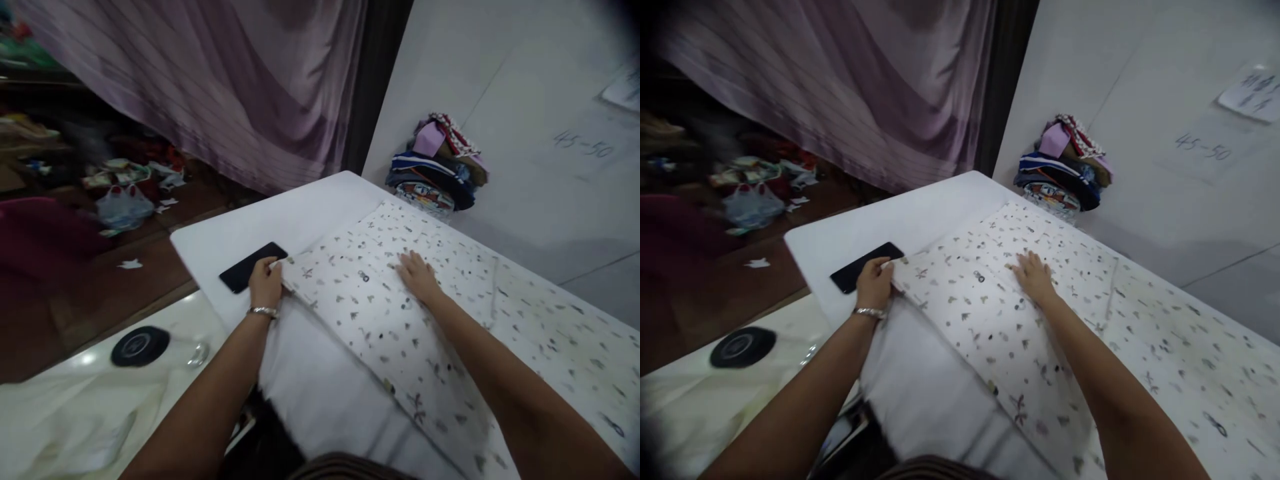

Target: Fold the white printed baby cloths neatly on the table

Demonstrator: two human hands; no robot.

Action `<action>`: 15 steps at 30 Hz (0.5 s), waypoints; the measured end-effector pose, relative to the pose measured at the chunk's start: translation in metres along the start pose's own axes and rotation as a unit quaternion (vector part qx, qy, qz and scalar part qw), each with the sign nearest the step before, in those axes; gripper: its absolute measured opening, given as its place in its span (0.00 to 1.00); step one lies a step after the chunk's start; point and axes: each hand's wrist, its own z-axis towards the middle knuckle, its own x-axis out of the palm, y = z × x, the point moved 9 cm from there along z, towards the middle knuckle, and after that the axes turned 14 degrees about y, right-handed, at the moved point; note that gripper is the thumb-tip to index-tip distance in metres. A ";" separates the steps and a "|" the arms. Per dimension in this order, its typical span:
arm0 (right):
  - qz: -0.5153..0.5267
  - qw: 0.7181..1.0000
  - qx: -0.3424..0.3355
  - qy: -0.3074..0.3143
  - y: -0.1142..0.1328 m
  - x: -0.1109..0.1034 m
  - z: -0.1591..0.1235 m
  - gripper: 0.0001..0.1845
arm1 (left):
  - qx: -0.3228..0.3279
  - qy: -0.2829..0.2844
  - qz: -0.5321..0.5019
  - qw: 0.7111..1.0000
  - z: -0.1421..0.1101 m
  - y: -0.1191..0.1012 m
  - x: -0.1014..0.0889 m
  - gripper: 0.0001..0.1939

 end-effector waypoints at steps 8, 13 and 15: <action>0.066 0.963 -0.247 -0.080 0.109 0.025 -0.175 0.17 | 0.025 0.003 -0.019 0.999 0.006 0.010 0.008 0.12; -0.050 0.969 -0.235 -0.057 0.140 0.045 -0.214 0.15 | 0.040 -0.005 -0.003 0.999 0.004 0.007 0.008 0.10; -0.084 0.973 -0.208 -0.052 0.140 0.048 -0.216 0.15 | 0.037 -0.007 -0.001 0.999 0.002 0.005 0.007 0.10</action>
